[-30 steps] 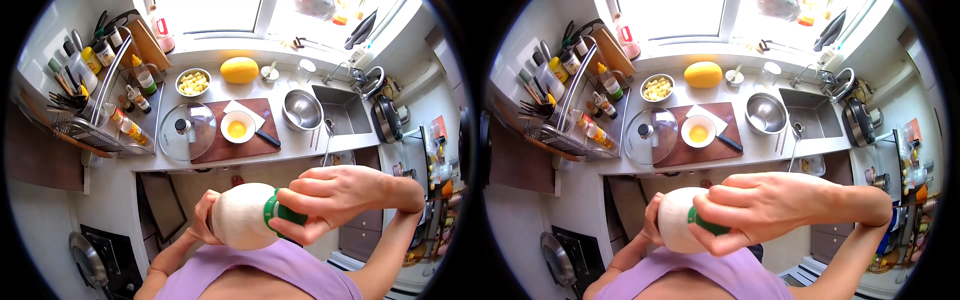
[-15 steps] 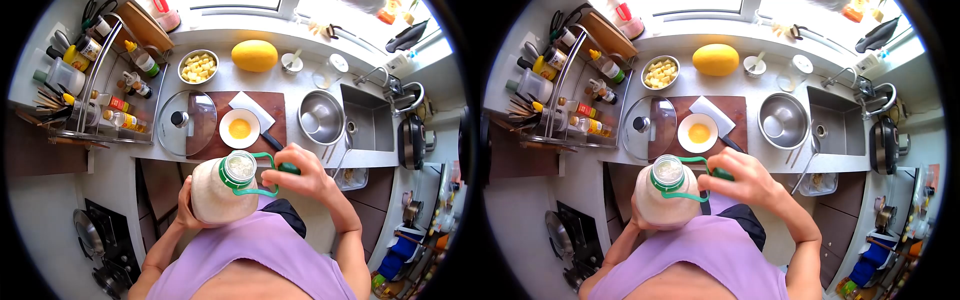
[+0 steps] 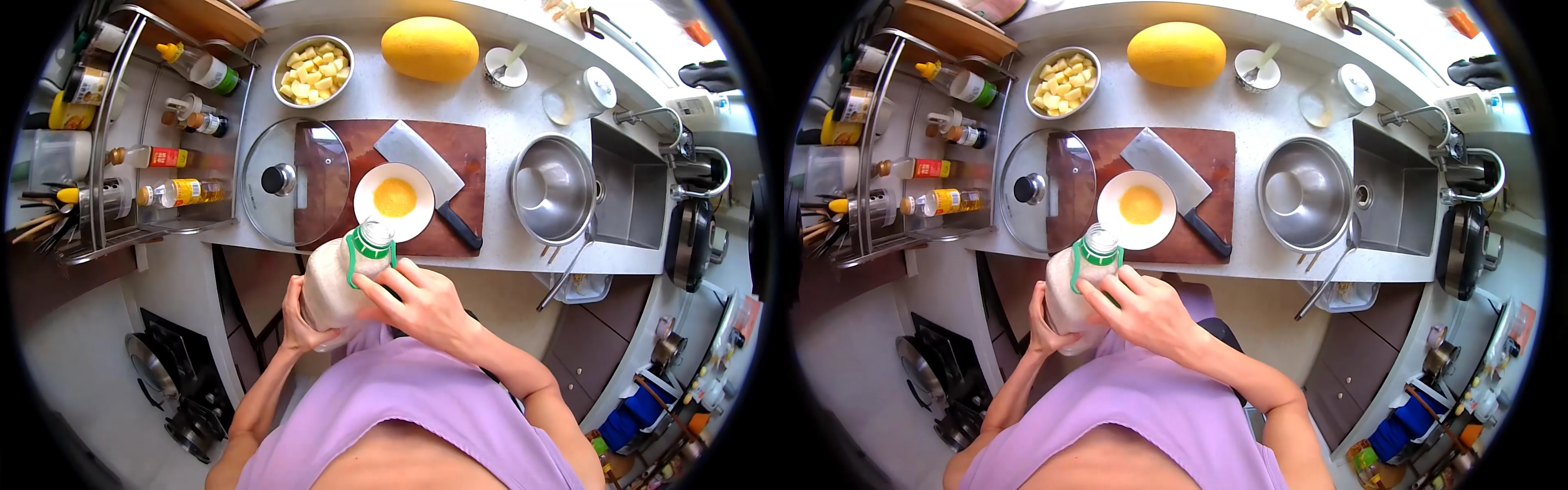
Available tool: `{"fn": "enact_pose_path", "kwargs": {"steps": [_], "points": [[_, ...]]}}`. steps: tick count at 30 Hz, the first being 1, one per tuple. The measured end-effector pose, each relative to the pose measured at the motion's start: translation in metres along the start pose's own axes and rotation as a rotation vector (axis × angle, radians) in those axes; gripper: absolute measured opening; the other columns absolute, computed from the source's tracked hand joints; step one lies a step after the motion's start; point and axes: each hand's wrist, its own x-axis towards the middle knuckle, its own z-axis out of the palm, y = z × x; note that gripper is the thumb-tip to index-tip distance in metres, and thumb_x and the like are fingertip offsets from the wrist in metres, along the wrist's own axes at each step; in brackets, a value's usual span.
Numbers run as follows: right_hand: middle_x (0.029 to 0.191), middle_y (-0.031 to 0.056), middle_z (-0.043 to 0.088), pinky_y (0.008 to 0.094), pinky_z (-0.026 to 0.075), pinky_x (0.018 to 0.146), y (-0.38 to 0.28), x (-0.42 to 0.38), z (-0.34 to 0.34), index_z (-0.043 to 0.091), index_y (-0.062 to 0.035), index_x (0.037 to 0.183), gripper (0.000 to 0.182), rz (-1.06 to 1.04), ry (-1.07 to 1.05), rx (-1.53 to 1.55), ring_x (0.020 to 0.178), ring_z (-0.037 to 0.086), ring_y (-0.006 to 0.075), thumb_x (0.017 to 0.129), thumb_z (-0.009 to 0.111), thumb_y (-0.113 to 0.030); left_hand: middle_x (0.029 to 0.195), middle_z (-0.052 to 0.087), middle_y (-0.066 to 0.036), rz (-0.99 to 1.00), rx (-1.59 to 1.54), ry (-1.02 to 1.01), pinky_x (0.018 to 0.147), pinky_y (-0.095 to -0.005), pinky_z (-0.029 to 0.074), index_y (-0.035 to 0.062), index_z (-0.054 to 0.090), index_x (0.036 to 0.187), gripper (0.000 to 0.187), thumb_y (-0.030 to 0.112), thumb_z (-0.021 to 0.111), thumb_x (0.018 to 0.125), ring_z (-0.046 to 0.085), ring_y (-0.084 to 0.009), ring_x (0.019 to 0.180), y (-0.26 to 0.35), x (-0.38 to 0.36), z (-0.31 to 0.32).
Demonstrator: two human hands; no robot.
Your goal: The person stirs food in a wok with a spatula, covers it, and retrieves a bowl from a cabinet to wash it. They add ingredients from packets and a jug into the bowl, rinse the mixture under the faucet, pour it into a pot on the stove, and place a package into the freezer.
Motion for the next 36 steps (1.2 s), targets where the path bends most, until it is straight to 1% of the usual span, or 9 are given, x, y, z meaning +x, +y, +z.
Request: {"fn": "enact_pose_path", "kwargs": {"steps": [1,4,7,11,16,27,30,32,36], "points": [[0.087,0.0001,0.056,0.0258,0.048,0.058,0.004,-0.001,0.006,0.059,-0.0087,0.111,0.051,0.018,-0.020,0.030,0.074,0.053,0.0148,0.068,0.074,-0.031,0.093,0.052,-0.009,-0.011,0.080,-0.006,0.077,-0.0353,0.045,0.0023,0.049,0.104,0.075,0.023,0.083,0.040,0.056,-0.0244,0.084,0.001,0.001,0.000],[0.087,0.0003,0.055,0.0259,0.049,0.061,0.011,-0.003,0.019,0.058,-0.0078,0.113,0.056,0.042,-0.068,0.048,0.076,0.054,0.0152,0.065,0.073,-0.033,0.093,0.052,-0.011,-0.057,0.188,-0.028,0.076,-0.0367,0.045,0.0017,0.050,0.104,0.074,0.024,0.083,0.041,0.056,-0.0265,0.084,0.004,0.003,-0.002],[0.088,0.0017,0.053,0.0254,0.049,0.063,0.018,-0.004,0.026,0.057,-0.0058,0.113,0.054,0.082,-0.075,0.109,0.083,0.055,0.0152,0.067,0.069,-0.033,0.093,0.053,-0.012,-0.111,0.232,-0.045,0.076,-0.0375,0.045,0.0012,0.050,0.104,0.073,0.025,0.083,0.043,0.056,-0.0281,0.084,0.007,0.003,-0.001],[0.089,0.0018,0.053,0.0262,0.050,0.064,0.026,-0.006,0.033,0.057,-0.0062,0.114,0.057,0.123,-0.103,0.119,0.084,0.055,0.0156,0.065,0.070,-0.035,0.094,0.055,-0.011,-0.177,0.308,-0.065,0.081,-0.0355,0.045,-0.0003,0.051,0.103,0.072,0.027,0.082,0.044,0.057,-0.0244,0.087,0.014,0.004,-0.003],[0.090,0.0022,0.054,0.0265,0.050,0.065,0.033,-0.008,0.039,0.056,-0.0077,0.115,0.063,0.154,-0.127,0.179,0.086,0.055,0.0166,0.061,0.072,-0.036,0.095,0.055,-0.013,-0.232,0.341,-0.086,0.081,-0.0373,0.045,0.0001,0.051,0.103,0.072,0.028,0.082,0.044,0.057,-0.0279,0.088,0.024,0.003,-0.005],[0.090,0.0013,0.054,0.0273,0.050,0.063,0.037,-0.011,0.043,0.057,-0.0089,0.115,0.060,0.166,-0.120,0.206,0.084,0.055,0.0166,0.063,0.073,-0.036,0.099,0.056,-0.015,-0.291,0.357,-0.109,0.083,-0.0393,0.046,0.0006,0.051,0.106,0.074,0.030,0.083,0.046,0.058,-0.0309,0.093,0.029,0.002,-0.003],[0.090,0.0009,0.055,0.0281,0.050,0.061,0.038,-0.012,0.043,0.058,-0.0095,0.115,0.059,0.170,-0.122,0.198,0.082,0.055,0.0167,0.066,0.072,-0.038,0.095,0.057,-0.013,-0.261,0.364,-0.087,0.082,-0.0362,0.045,-0.0005,0.051,0.102,0.071,0.029,0.082,0.046,0.058,-0.0264,0.088,0.029,0.003,-0.003],[0.090,0.0009,0.055,0.0281,0.050,0.061,0.038,-0.013,0.044,0.058,-0.0097,0.115,0.059,0.172,-0.119,0.195,0.082,0.055,0.0168,0.066,0.072,-0.038,0.099,0.056,-0.015,-0.276,0.384,-0.113,0.083,-0.0394,0.046,0.0002,0.051,0.106,0.075,0.031,0.083,0.046,0.058,-0.0311,0.092,0.031,0.003,-0.004],[0.090,0.0012,0.055,0.0283,0.050,0.062,0.039,-0.014,0.045,0.058,-0.0101,0.114,0.057,0.179,-0.100,0.204,0.081,0.056,0.0170,0.066,0.072,-0.038,0.099,0.057,-0.015,-0.290,0.401,-0.117,0.083,-0.0396,0.046,-0.0001,0.051,0.106,0.076,0.032,0.084,0.045,0.058,-0.0312,0.092,0.037,0.004,-0.004]]}}
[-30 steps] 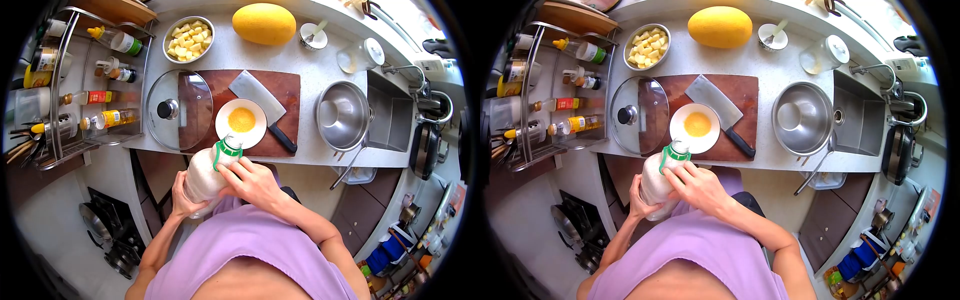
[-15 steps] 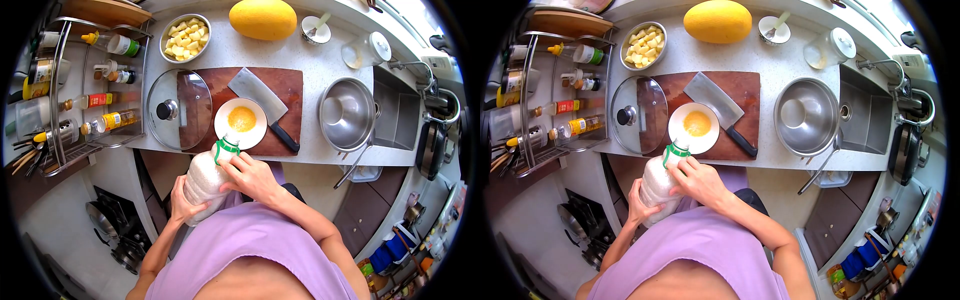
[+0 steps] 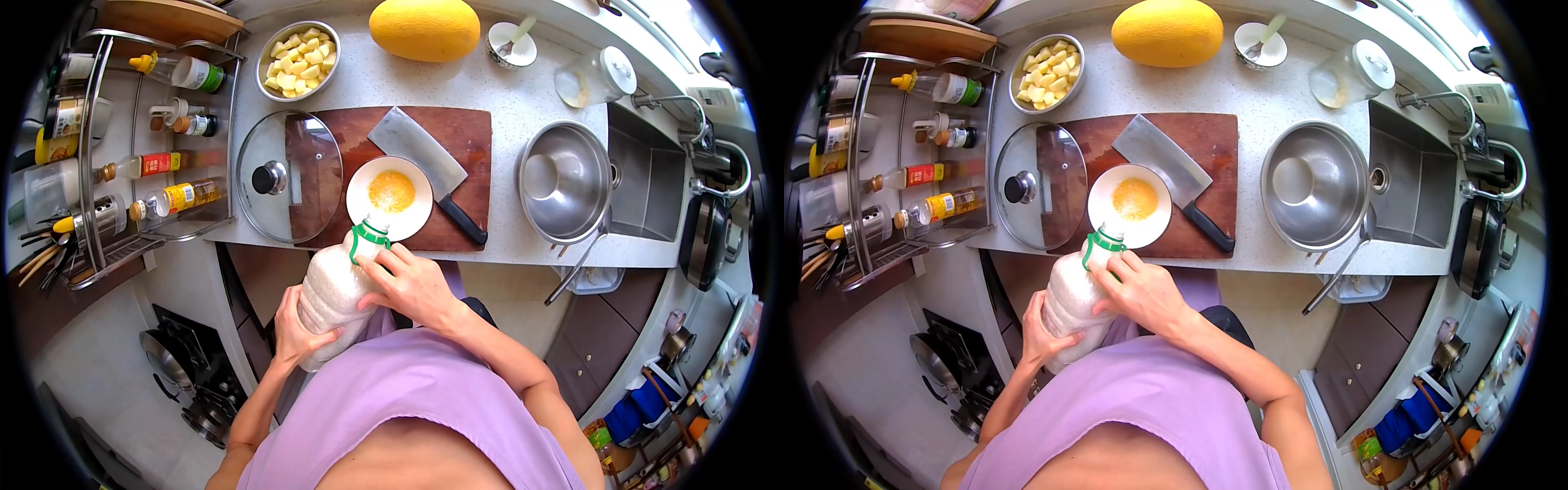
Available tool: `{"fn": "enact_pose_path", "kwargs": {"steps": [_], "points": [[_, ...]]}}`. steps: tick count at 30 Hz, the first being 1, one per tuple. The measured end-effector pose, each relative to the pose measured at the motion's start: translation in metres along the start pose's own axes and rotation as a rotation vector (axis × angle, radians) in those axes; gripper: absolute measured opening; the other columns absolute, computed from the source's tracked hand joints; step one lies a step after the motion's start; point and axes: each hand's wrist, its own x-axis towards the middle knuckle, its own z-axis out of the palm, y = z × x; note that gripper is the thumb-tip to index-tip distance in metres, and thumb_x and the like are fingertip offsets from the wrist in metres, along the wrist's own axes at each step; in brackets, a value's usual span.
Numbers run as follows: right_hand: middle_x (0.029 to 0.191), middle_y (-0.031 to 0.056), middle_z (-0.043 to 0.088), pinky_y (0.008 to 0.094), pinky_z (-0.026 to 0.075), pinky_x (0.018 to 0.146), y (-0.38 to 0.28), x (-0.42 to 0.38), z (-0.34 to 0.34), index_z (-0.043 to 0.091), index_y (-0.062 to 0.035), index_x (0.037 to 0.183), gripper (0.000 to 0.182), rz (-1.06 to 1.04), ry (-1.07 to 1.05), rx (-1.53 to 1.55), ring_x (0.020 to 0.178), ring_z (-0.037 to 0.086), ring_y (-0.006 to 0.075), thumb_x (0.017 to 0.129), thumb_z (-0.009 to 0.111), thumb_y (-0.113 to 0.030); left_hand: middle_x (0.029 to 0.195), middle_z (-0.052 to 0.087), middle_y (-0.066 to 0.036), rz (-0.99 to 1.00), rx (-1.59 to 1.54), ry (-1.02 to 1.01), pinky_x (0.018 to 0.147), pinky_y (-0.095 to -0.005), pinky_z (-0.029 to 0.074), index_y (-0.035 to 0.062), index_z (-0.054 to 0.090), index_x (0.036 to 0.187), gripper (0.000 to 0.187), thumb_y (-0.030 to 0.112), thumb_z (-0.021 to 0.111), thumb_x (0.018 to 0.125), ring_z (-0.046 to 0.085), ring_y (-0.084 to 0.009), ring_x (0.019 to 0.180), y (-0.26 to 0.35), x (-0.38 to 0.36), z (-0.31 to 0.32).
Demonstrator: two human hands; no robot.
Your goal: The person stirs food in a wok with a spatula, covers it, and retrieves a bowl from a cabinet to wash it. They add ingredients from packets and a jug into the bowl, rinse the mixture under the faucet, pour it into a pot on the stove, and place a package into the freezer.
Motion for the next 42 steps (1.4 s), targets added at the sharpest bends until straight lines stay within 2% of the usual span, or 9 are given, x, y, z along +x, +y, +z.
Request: {"fn": "enact_pose_path", "kwargs": {"steps": [2,11,13,30,36,38,42], "points": [[0.090,0.0013,0.055,0.0284,0.050,0.062,0.000,0.000,0.000,0.058,-0.0101,0.114,0.057,-0.002,0.003,0.005,0.081,0.056,0.0170,0.066,0.072,-0.038,0.096,0.058,-0.015,0.007,0.013,0.021,0.082,-0.0375,0.046,-0.0010,0.053,0.103,0.071,0.030,0.083,0.046,0.059,-0.0284,0.089,0.003,0.000,-0.001],[0.089,0.0013,0.055,0.0287,0.050,0.062,0.000,-0.001,0.000,0.059,-0.0101,0.114,0.056,0.009,0.001,0.031,0.081,0.056,0.0168,0.067,0.072,-0.038,0.096,0.059,-0.015,-0.016,0.019,0.013,0.083,-0.0374,0.046,-0.0015,0.053,0.104,0.072,0.029,0.082,0.046,0.060,-0.0295,0.090,0.010,-0.002,-0.005],[0.093,0.0013,0.055,0.0281,0.051,0.064,0.000,-0.001,0.000,0.057,-0.0103,0.115,0.061,0.016,-0.026,0.020,0.088,0.055,0.0172,0.062,0.073,-0.037,0.097,0.059,-0.015,-0.021,0.023,0.010,0.083,-0.0374,0.046,-0.0015,0.053,0.104,0.072,0.029,0.082,0.046,0.060,-0.0295,0.090,0.010,-0.002,-0.006],[0.090,0.0023,0.054,0.0284,0.050,0.063,0.000,0.000,0.002,0.057,-0.0091,0.115,0.062,0.000,0.006,0.016,0.084,0.054,0.0176,0.061,0.074,-0.035,0.097,0.059,-0.016,-0.019,0.020,0.013,0.084,-0.0377,0.046,-0.0020,0.053,0.105,0.072,0.028,0.082,0.046,0.060,-0.0297,0.091,0.013,-0.001,-0.007],[0.091,0.0024,0.054,0.0287,0.051,0.063,-0.001,0.000,0.003,0.057,-0.0093,0.115,0.061,0.001,0.007,0.020,0.084,0.055,0.0178,0.061,0.074,-0.034,0.097,0.059,-0.016,-0.024,0.030,0.013,0.083,-0.0379,0.046,-0.0017,0.053,0.105,0.072,0.029,0.082,0.046,0.060,-0.0304,0.090,0.011,-0.003,-0.009],[0.091,0.0023,0.054,0.0286,0.051,0.063,-0.001,0.000,0.003,0.057,-0.0095,0.115,0.061,0.001,0.007,0.020,0.084,0.055,0.0177,0.061,0.074,-0.034,0.100,0.058,-0.015,-0.020,0.058,-0.016,0.083,-0.0399,0.047,-0.0007,0.051,0.108,0.077,0.034,0.084,0.048,0.059,-0.0314,0.094,0.009,-0.004,-0.009],[0.091,0.0021,0.054,0.0283,0.051,0.063,-0.001,0.000,0.003,0.056,-0.0100,0.115,0.061,-0.003,0.011,0.001,0.084,0.055,0.0175,0.062,0.074,-0.034,0.097,0.059,-0.016,-0.026,0.024,0.018,0.083,-0.0380,0.046,-0.0014,0.053,0.104,0.072,0.030,0.082,0.046,0.059,-0.0309,0.091,0.014,-0.003,-0.009]]}}
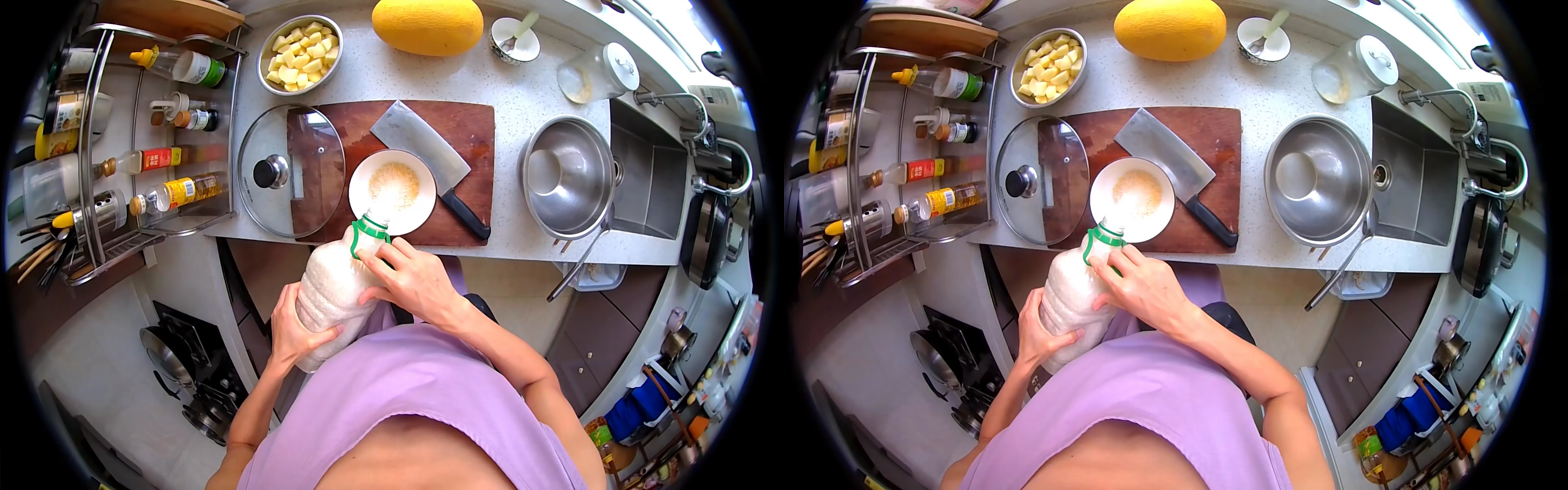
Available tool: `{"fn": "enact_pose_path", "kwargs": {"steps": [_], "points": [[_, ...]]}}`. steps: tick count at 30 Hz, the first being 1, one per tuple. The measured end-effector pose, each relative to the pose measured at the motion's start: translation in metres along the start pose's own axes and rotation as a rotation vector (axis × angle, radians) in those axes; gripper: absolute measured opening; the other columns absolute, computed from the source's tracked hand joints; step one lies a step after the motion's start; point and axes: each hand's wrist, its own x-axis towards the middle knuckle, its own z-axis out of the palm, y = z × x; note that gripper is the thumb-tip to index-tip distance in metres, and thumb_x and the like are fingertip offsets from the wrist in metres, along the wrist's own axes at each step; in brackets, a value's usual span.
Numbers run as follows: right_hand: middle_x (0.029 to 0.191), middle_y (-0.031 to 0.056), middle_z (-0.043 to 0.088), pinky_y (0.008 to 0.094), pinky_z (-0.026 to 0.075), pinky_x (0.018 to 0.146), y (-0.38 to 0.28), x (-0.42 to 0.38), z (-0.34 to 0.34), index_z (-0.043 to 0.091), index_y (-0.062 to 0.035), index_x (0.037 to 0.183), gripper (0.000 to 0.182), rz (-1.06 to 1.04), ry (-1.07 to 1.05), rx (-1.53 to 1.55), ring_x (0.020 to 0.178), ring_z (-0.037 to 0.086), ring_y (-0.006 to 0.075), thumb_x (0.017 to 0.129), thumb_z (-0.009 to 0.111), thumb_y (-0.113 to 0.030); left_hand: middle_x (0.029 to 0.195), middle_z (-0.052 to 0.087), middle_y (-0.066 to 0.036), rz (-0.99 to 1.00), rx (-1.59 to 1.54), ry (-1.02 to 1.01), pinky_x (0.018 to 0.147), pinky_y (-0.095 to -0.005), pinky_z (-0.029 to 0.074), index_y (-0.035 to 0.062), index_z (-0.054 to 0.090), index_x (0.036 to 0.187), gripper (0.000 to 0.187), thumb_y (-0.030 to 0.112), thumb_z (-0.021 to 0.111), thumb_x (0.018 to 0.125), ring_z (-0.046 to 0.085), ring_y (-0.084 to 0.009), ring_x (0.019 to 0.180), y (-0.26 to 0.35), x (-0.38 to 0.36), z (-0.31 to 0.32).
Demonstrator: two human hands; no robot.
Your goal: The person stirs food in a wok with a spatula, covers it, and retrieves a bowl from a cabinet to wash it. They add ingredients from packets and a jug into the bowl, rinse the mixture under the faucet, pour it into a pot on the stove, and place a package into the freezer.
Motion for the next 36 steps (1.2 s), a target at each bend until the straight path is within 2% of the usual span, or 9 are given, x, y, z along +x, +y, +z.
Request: {"fn": "enact_pose_path", "kwargs": {"steps": [9,20,21,22,24,26,31,34,36], "points": [[0.088,0.0018,0.053,0.0274,0.050,0.063,-0.003,-0.001,-0.002,0.057,-0.0091,0.114,0.057,-0.023,-0.005,-0.028,0.082,0.055,0.0168,0.064,0.072,-0.033,0.097,0.057,-0.015,0.023,-0.001,0.009,0.082,-0.0372,0.046,-0.0012,0.052,0.103,0.071,0.028,0.082,0.046,0.059,-0.0289,0.089,-0.013,-0.001,0.007],[0.092,0.0042,0.055,0.0288,0.053,0.067,-0.019,0.000,-0.035,0.059,-0.0031,0.111,0.047,-0.194,-0.019,0.050,0.081,0.058,0.0173,0.073,0.073,-0.028,0.093,0.051,-0.012,0.356,-0.187,0.216,0.076,-0.0390,0.045,0.0023,0.049,0.105,0.075,0.025,0.083,0.042,0.053,-0.0291,0.084,-0.055,0.020,0.045],[0.095,0.0087,0.050,0.0294,0.050,0.073,-0.017,-0.002,-0.044,0.054,-0.0027,0.112,0.037,-0.197,-0.080,0.118,0.082,0.053,0.0185,0.079,0.065,-0.012,0.093,0.051,-0.011,0.379,-0.205,0.234,0.076,-0.0375,0.045,0.0021,0.048,0.104,0.075,0.025,0.082,0.041,0.054,-0.0269,0.084,-0.054,0.022,0.046],[0.095,0.0087,0.050,0.0294,0.050,0.073,-0.016,-0.005,-0.049,0.054,-0.0027,0.112,0.037,-0.204,-0.084,0.101,0.082,0.053,0.0185,0.079,0.065,-0.012,0.093,0.051,-0.010,0.398,-0.224,0.256,0.076,-0.0360,0.045,0.0019,0.047,0.103,0.075,0.024,0.082,0.040,0.055,-0.0248,0.084,-0.053,0.024,0.047],[0.103,0.0125,0.045,0.0328,0.046,0.082,-0.014,-0.010,-0.059,0.048,-0.0029,0.114,0.034,0.113,0.123,0.638,0.088,0.051,0.0199,0.081,0.049,0.001,0.093,0.050,-0.011,0.430,-0.260,0.287,0.076,-0.0371,0.045,0.0022,0.048,0.103,0.075,0.025,0.083,0.040,0.054,-0.0267,0.083,-0.047,0.025,0.046],[0.109,0.0140,0.039,0.0353,0.040,0.088,-0.014,0.002,-0.089,0.042,-0.0026,0.115,0.038,0.201,0.122,0.653,0.093,0.049,0.0215,0.078,0.038,0.006,0.093,0.050,-0.012,0.453,-0.294,0.328,0.075,-0.0382,0.044,0.0024,0.049,0.104,0.076,0.025,0.083,0.040,0.053,-0.0286,0.083,-0.041,0.021,0.044],[0.115,0.0153,0.044,0.0365,0.041,0.091,-0.046,0.046,-0.135,0.048,-0.0026,0.117,0.032,-0.095,-0.030,0.279,0.104,0.051,0.0272,0.085,0.052,0.001,0.094,0.050,-0.012,0.518,-0.317,0.399,0.075,-0.0379,0.044,0.0023,0.049,0.105,0.078,0.025,0.083,0.038,0.053,-0.0281,0.083,-0.031,0.009,0.039],[0.117,0.0151,0.050,0.0392,0.045,0.089,-0.064,0.056,-0.147,0.050,-0.0044,0.119,0.039,-0.207,-0.252,0.292,0.107,0.053,0.0310,0.082,0.062,-0.003,0.094,0.051,-0.012,0.565,-0.367,0.426,0.075,-0.0376,0.044,0.0026,0.050,0.105,0.078,0.026,0.082,0.038,0.053,-0.0278,0.083,-0.028,-0.003,0.035],[0.117,0.0078,0.060,0.0373,0.049,0.085,-0.080,0.058,-0.155,0.055,-0.0080,0.120,0.048,-0.161,-0.383,0.281,0.104,0.059,0.0265,0.076,0.072,-0.009,0.094,0.051,-0.011,0.585,-0.385,0.460,0.075,-0.0375,0.044,0.0027,0.050,0.104,0.077,0.026,0.081,0.038,0.053,-0.0276,0.083,-0.022,-0.012,0.031]]}}
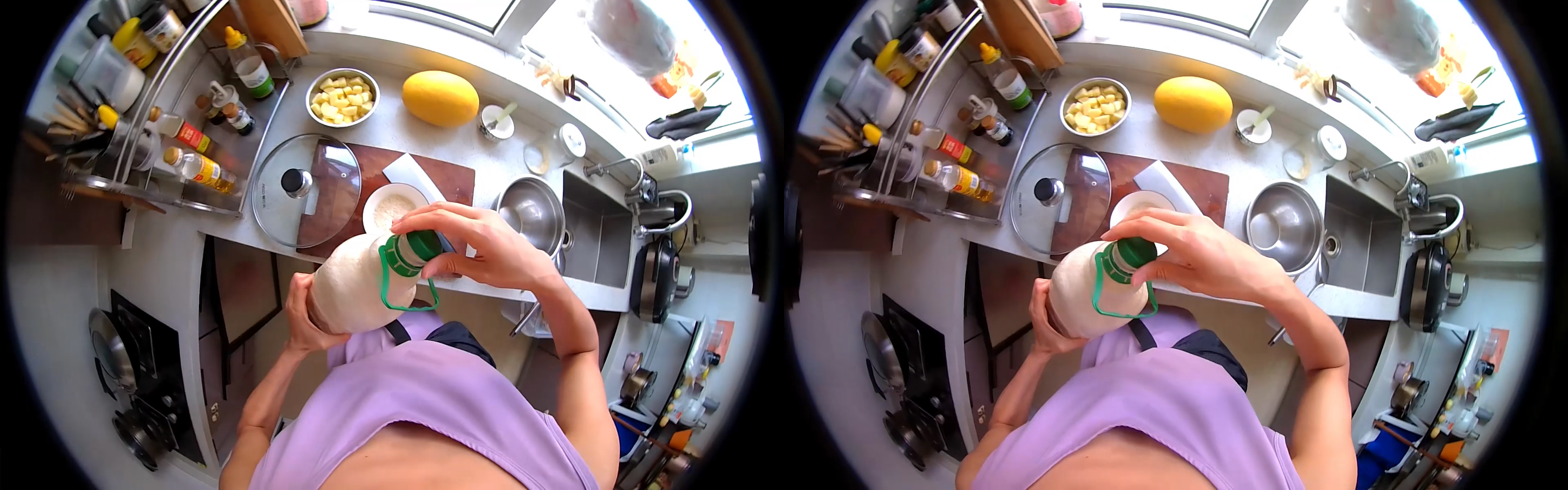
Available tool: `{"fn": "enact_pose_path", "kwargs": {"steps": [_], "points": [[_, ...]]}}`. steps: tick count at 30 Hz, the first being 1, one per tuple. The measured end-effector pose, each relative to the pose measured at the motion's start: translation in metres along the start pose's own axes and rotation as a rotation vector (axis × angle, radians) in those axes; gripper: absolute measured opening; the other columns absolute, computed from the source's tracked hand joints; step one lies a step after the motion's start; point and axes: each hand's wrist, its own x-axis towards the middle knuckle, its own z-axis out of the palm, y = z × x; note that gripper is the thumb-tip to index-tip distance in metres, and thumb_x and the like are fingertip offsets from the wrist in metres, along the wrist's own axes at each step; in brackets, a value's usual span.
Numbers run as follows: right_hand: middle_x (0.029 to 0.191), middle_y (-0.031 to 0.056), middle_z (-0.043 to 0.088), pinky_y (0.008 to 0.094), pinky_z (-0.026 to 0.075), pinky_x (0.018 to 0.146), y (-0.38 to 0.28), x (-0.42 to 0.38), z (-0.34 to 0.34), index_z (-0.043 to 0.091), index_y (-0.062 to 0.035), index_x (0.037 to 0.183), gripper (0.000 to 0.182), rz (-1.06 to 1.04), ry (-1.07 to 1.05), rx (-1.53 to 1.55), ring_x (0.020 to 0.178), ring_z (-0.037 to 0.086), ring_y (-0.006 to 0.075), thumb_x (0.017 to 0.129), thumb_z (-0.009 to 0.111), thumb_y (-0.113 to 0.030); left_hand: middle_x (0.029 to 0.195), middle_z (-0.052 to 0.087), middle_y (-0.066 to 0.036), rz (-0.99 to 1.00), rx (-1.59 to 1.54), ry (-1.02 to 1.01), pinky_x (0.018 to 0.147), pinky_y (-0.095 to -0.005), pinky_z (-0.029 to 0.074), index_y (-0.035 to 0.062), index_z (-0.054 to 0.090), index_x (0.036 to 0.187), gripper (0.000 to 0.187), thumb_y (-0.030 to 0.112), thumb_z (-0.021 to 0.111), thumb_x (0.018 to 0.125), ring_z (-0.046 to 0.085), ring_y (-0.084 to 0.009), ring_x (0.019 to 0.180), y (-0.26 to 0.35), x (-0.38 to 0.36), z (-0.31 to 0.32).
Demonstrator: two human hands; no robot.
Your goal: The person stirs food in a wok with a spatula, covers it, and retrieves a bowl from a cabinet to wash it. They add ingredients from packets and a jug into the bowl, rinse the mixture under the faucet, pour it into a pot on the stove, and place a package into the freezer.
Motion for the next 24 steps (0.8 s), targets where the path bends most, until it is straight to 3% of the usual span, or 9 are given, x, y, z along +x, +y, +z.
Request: {"fn": "enact_pose_path", "kwargs": {"steps": [2,4,12,13,14,16,18,20,24], "points": [[0.115,0.0076,0.061,0.0366,0.050,0.082,-0.026,0.003,-0.005,0.056,-0.0077,0.120,0.051,0.030,-0.040,-0.061,0.098,0.062,0.0264,0.073,0.074,-0.015,0.094,0.052,-0.011,0.027,-0.014,0.031,0.075,-0.0375,0.044,0.0028,0.050,0.104,0.076,0.026,0.080,0.038,0.054,-0.0274,0.083,0.008,-0.003,-0.004],[0.108,0.0128,0.060,0.0399,0.050,0.081,-0.049,0.005,-0.010,0.054,-0.0078,0.119,0.047,-0.023,-0.167,-0.146,0.095,0.062,0.0321,0.076,0.071,-0.012,0.088,0.048,-0.004,0.060,-0.084,0.061,0.072,-0.0289,0.041,0.0039,0.048,0.100,0.075,0.029,0.084,0.039,0.049,-0.0150,0.079,0.014,-0.007,-0.008],[0.122,0.0081,0.059,0.0372,0.055,0.081,-0.112,0.018,0.026,0.057,-0.0070,0.114,0.044,-0.319,-0.313,-0.277,0.098,0.062,0.0293,0.074,0.071,-0.014,0.089,0.050,-0.005,0.128,-0.235,0.073,0.070,-0.0281,0.041,0.0033,0.048,0.100,0.076,0.029,0.086,0.040,0.049,-0.0135,0.078,0.027,-0.046,-0.056],[0.111,0.0086,0.063,0.0347,0.056,0.070,-0.118,0.023,0.039,0.057,-0.0039,0.112,0.049,-0.434,-0.283,-0.349,0.087,0.065,0.0270,0.070,0.075,-0.021,0.091,0.050,-0.005,0.170,-0.249,0.058,0.071,-0.0286,0.041,0.0032,0.049,0.101,0.076,0.029,0.086,0.040,0.050,-0.0139,0.079,0.026,-0.055,-0.065],[0.111,0.0086,0.063,0.0347,0.056,0.070,-0.129,0.025,0.050,0.057,-0.0039,0.112,0.049,-0.447,-0.307,-0.350,0.087,0.065,0.0270,0.070,0.075,-0.021,0.091,0.050,-0.005,0.164,-0.247,0.085,0.071,-0.0286,0.041,0.0032,0.049,0.101,0.076,0.029,0.086,0.040,0.050,-0.0139,0.079,0.025,-0.068,-0.073],[0.089,0.0059,0.063,0.0316,0.051,0.056,-0.151,0.033,0.074,0.058,-0.0021,0.101,0.047,-0.520,-0.317,-0.693,0.072,0.064,0.0222,0.069,0.075,-0.032,0.094,0.055,-0.010,0.130,-0.353,0.087,0.075,-0.0355,0.043,0.0016,0.053,0.111,0.081,0.028,0.084,0.040,0.055,-0.0249,0.082,0.023,-0.098,-0.091],[0.064,0.0012,0.045,0.0269,0.043,0.045,-0.165,0.046,0.112,0.051,-0.0077,0.081,0.052,-0.670,-0.314,-0.934,0.053,0.051,0.0159,0.072,0.065,-0.057,0.095,0.055,-0.010,0.105,-0.310,0.140,0.076,-0.0361,0.043,0.0019,0.053,0.112,0.081,0.029,0.084,0.041,0.055,-0.0257,0.083,0.018,-0.133,-0.109],[0.062,0.0012,0.042,0.0283,0.043,0.044,-0.166,0.056,0.151,0.050,-0.0078,0.079,0.050,-0.684,-0.269,-0.953,0.051,0.048,0.0161,0.078,0.061,-0.057,0.095,0.055,-0.010,0.095,-0.272,0.200,0.077,-0.0366,0.042,0.0022,0.053,0.112,0.081,0.029,0.084,0.042,0.054,-0.0266,0.084,0.009,-0.163,-0.128],[0.059,0.0094,0.051,0.0398,0.044,0.047,-0.153,0.059,0.234,0.049,-0.0050,0.081,0.042,-0.181,-0.223,-0.896,0.057,0.057,0.0284,0.089,0.053,-0.046,0.097,0.053,-0.011,0.010,0.028,0.349,0.076,-0.0377,0.041,0.0026,0.053,0.110,0.079,0.029,0.082,0.041,0.053,-0.0285,0.085,-0.009,-0.221,-0.151]]}}
